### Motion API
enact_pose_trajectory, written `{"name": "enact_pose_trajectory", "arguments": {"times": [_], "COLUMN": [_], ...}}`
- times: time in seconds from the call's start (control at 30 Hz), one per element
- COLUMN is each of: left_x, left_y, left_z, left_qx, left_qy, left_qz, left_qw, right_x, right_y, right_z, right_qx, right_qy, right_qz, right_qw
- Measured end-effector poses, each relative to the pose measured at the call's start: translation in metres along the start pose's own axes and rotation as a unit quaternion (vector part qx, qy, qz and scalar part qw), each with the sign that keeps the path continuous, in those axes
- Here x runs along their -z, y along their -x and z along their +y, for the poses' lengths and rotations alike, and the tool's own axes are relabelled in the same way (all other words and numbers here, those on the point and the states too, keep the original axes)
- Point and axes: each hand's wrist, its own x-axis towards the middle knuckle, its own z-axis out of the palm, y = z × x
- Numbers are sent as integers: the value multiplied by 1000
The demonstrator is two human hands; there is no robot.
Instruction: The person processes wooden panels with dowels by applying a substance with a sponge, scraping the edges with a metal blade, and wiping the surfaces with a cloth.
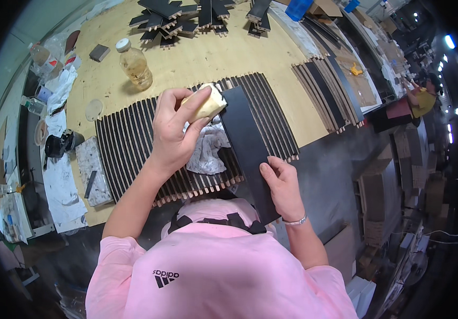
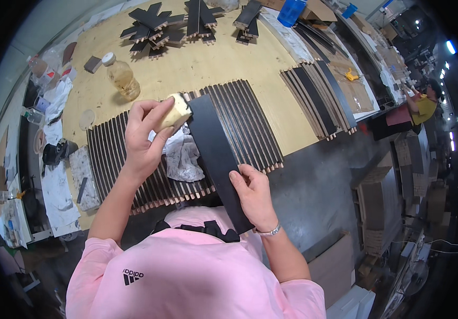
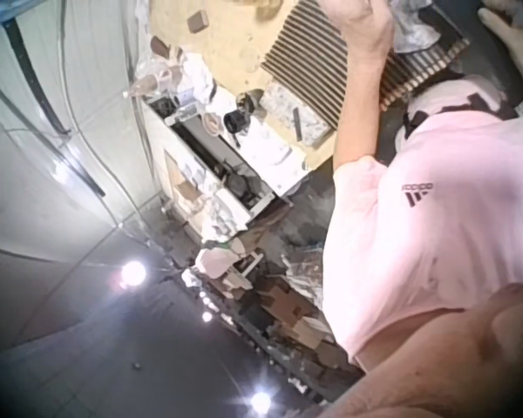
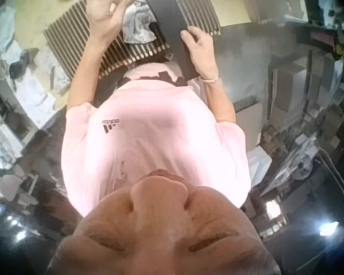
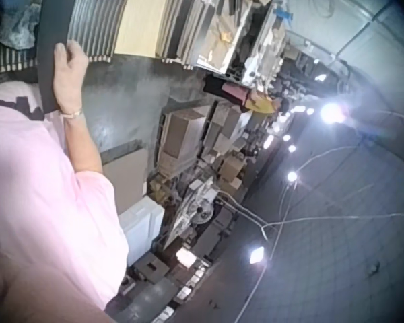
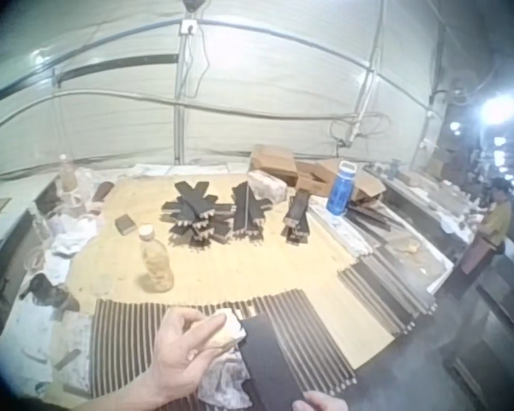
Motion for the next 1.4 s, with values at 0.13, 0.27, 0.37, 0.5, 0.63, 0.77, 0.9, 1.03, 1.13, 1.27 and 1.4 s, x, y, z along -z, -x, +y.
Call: {"name": "enact_pose_trajectory", "arguments": {"times": [0.13,0.27,0.37,0.5,0.63,0.77,0.9,1.03,1.13,1.27,1.4], "left_x": [-18,-22,-22,-40,-35,-29,-47,-35,-19,-27,-38], "left_y": [28,59,8,-11,50,22,-7,49,60,26,45], "left_z": [27,52,34,31,59,49,34,46,43,40,48], "left_qx": [-27,-29,-15,-35,-69,-62,-30,-59,-29,-36,-67], "left_qy": [70,187,115,112,209,199,204,236,234,212,225], "left_qz": [-88,-214,-93,-73,-239,-189,-140,-269,-290,-185,-241], "left_qw": [993,958,989,990,946,960,968,932,927,959,942], "right_x": [6,15,17,9,24,24,21,43,40,43,38], "right_y": [-4,-15,-20,-31,-49,-54,-66,-80,-79,-85,-85], "right_z": [-3,-5,-9,-27,-20,-24,-25,-16,-27,-15,-22], "right_qx": [28,35,5,9,36,28,15,57,37,43,43], "right_qy": [-7,-4,-43,-123,-146,-177,-244,-214,-259,-261,-277], "right_qz": [37,62,38,39,74,99,112,160,176,183,186], "right_qw": [999,997,998,992,986,979,963,962,949,947,942]}}
